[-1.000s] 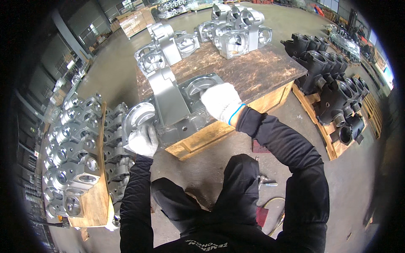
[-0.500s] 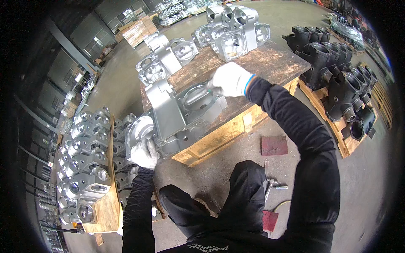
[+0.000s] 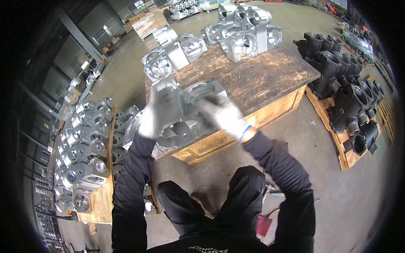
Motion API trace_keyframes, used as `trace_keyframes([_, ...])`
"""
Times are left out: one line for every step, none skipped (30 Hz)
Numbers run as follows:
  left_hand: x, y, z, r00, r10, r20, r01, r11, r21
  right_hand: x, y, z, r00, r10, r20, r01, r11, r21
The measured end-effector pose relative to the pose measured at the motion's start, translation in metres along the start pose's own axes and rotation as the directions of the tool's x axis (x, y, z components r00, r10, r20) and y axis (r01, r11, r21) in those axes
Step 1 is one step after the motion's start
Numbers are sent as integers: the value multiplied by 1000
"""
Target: The person uses a wire brush and a hammer to deburr and smooth the edges of a large metal casting on a wooden workbench. They repeatedly reposition the part and work on different edges and surfaces, then place the finished piece on a nearby pallet.
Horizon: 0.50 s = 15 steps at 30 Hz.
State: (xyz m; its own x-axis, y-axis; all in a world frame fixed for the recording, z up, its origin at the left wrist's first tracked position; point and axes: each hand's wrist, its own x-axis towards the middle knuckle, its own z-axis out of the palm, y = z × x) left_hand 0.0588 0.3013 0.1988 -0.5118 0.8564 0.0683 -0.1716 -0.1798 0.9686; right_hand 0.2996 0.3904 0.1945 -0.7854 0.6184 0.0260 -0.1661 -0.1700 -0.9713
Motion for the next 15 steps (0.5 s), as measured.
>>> trace_keyframes([9, 3, 16, 1000, 27, 15, -25, 994, -107, 5, 10, 17, 989, -143, 23, 144, 989, -36])
trace_keyframes([19, 5, 34, 997, 20, 71, 5, 940, -340, 11, 20, 32, 988, -150, 31, 149, 988, 24])
trace_keyframes([28, 15, 41, 1000, -6, 28, 16, 924, -383, 19, 26, 35, 983, -182, -17, 183, 983, 11])
trace_keyframes([34, 23, 47, 999, 15, 49, 8, 902, -431, 26, 34, 38, 963, -269, -21, 269, 963, 7])
trace_keyframes([41, 35, 45, 1000, 13, 27, -4, 951, -308, 38, 37, 28, 951, -294, -92, 256, 920, -297])
trace_keyframes([45, 46, 40, 1000, -16, 12, 18, 982, -187, 53, 36, 12, 923, -372, -101, 258, 790, -556])
trace_keyframes([50, 53, 35, 991, 135, 9, -135, 978, 159, 68, 37, -5, 795, -597, -103, 406, 651, -641])
trace_keyframes([59, 63, 27, 982, 180, 64, -175, 718, 674, 83, 36, -27, 726, -671, -149, 354, 550, -756])
trace_keyframes([67, 60, 25, 986, 95, 135, -164, 463, 871, 102, 36, -45, 736, -627, -255, 298, 638, -710])
trace_keyframes([77, 57, 22, 977, 34, 212, -215, 130, 968, 122, 36, -62, 793, -507, -339, 103, 660, -744])
trace_keyframes([80, 45, 18, 925, -141, 353, -357, -9, 934, 140, 41, -73, 843, -346, -411, -14, 750, -661])
trace_keyframes([83, 34, 15, 885, -209, 416, -433, -41, 900, 155, 45, -82, 892, -240, -383, -28, 816, -578])
trace_keyframes([90, 21, 15, 890, -257, 377, -404, -59, 913, 165, 51, -89, 939, -188, -286, 12, 854, -521])
trace_keyframes([96, 11, 16, 885, -323, 336, -371, -51, 927, 172, 56, -94, 946, -111, -303, -45, 885, -464])
trace_keyframes([102, 2, 16, 866, -382, 322, -384, -95, 919, 176, 62, -97, 968, -94, -234, -26, 886, -463])
